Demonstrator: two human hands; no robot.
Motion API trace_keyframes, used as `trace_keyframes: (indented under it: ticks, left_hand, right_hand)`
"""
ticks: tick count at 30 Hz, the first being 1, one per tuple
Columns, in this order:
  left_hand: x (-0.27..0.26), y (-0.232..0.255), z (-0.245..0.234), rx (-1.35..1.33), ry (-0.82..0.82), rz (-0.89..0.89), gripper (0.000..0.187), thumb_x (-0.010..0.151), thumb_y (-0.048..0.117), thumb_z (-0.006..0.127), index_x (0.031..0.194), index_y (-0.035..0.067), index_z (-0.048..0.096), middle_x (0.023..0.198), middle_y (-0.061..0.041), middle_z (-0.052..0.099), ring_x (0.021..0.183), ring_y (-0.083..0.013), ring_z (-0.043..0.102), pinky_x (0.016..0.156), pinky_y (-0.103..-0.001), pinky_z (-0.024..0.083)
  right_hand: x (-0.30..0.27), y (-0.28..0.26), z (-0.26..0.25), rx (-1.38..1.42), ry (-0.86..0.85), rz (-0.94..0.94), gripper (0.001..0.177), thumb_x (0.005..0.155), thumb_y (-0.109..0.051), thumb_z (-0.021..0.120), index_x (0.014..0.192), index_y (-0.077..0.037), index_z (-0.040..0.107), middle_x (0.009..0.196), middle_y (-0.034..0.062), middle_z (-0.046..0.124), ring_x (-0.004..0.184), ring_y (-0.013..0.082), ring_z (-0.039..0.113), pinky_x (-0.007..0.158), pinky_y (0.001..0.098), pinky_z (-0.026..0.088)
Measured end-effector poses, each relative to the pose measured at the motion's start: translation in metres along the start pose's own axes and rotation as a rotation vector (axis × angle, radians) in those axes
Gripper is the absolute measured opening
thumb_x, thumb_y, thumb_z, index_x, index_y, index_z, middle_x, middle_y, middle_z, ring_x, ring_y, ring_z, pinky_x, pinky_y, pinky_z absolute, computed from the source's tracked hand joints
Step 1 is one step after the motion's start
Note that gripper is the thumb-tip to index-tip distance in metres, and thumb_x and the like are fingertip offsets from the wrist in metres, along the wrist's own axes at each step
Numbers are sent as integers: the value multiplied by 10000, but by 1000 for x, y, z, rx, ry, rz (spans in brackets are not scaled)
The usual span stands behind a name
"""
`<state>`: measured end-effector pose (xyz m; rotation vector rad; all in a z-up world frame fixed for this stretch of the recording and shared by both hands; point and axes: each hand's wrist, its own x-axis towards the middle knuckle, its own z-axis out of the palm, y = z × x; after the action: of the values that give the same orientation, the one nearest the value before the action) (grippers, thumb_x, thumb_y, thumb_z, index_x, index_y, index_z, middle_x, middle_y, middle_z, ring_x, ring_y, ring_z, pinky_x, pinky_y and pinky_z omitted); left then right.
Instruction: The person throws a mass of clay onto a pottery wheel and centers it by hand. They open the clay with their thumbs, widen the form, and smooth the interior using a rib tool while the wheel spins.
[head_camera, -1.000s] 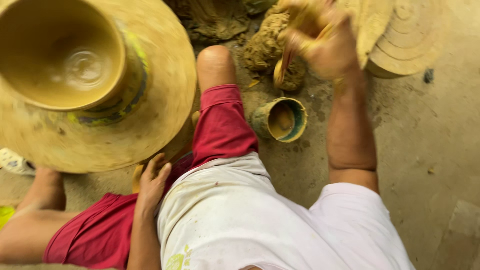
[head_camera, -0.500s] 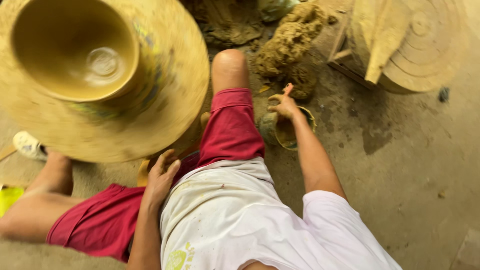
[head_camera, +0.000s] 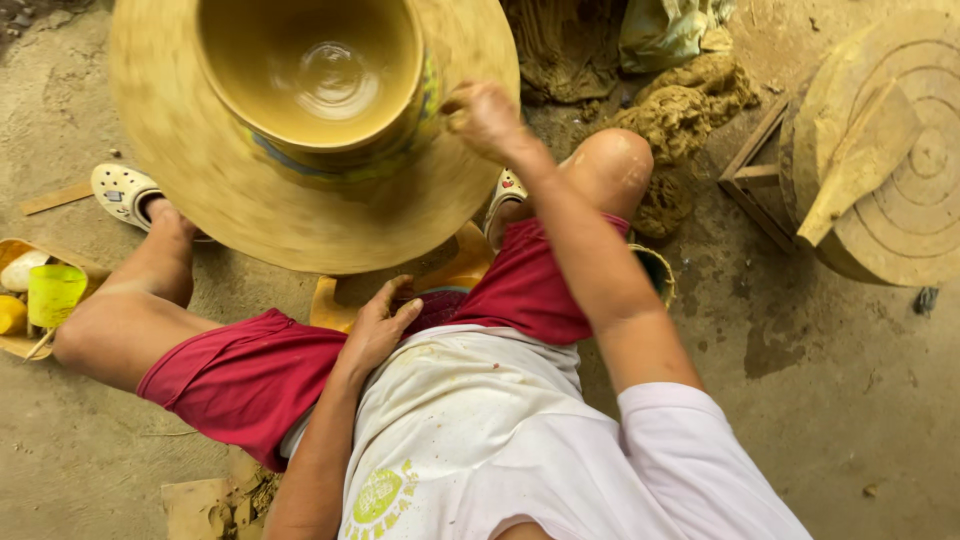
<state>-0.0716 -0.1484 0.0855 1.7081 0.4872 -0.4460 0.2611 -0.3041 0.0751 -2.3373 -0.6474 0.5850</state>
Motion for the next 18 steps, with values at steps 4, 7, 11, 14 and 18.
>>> trace_keyframes:
  ticks: [4, 7, 11, 14, 18]
  left_hand:
    - [-3, -1, -4, 48, 34, -7, 612, 921, 348, 693, 1444, 66, 547, 1401, -158, 647, 1294, -251, 602, 1068, -361, 454]
    - [-1, -4, -4, 39, 39, -1, 627, 924, 367, 687, 1444, 51, 537, 1432, -169, 618, 1329, -270, 578, 1086, -373, 439]
    - [-1, 2, -6, 66, 44, -57, 654, 908, 396, 674, 1449, 58, 532, 1429, -177, 612, 1313, -295, 590, 1073, -382, 453]
    - [-3, 3, -7, 74, 44, -60, 664, 910, 410, 674, 1451, 53, 527, 1427, -195, 604, 1326, -313, 579, 1081, -388, 449]
    - [-1, 4, -7, 78, 48, -51, 656, 914, 412, 676, 1439, 47, 534, 1423, -203, 608, 1337, -322, 577, 1095, -393, 444]
  right_hand:
    - [29, -12, 64, -142, 369, -99, 389, 770, -76, 755, 1157, -108, 736, 1251, 46, 657, 1203, 278, 561, 1120, 448, 410]
    - [35, -11, 88, -168, 547, -175, 362, 811, -101, 776, 1170, -103, 729, 1288, 78, 628, 1264, 304, 532, 1152, 524, 334]
    - [44, -8, 102, -116, 637, -157, 360, 796, -100, 772, 1152, -129, 731, 1327, 57, 625, 1309, 295, 522, 1190, 542, 311]
    - [48, -8, 108, -177, 711, -193, 368, 857, -152, 798, 1204, -93, 691, 1345, 103, 589, 1341, 317, 482, 1173, 596, 248]
    - [41, -13, 104, -112, 672, -187, 363, 826, -118, 777, 1184, -124, 715, 1367, 77, 607, 1373, 300, 482, 1195, 564, 269]
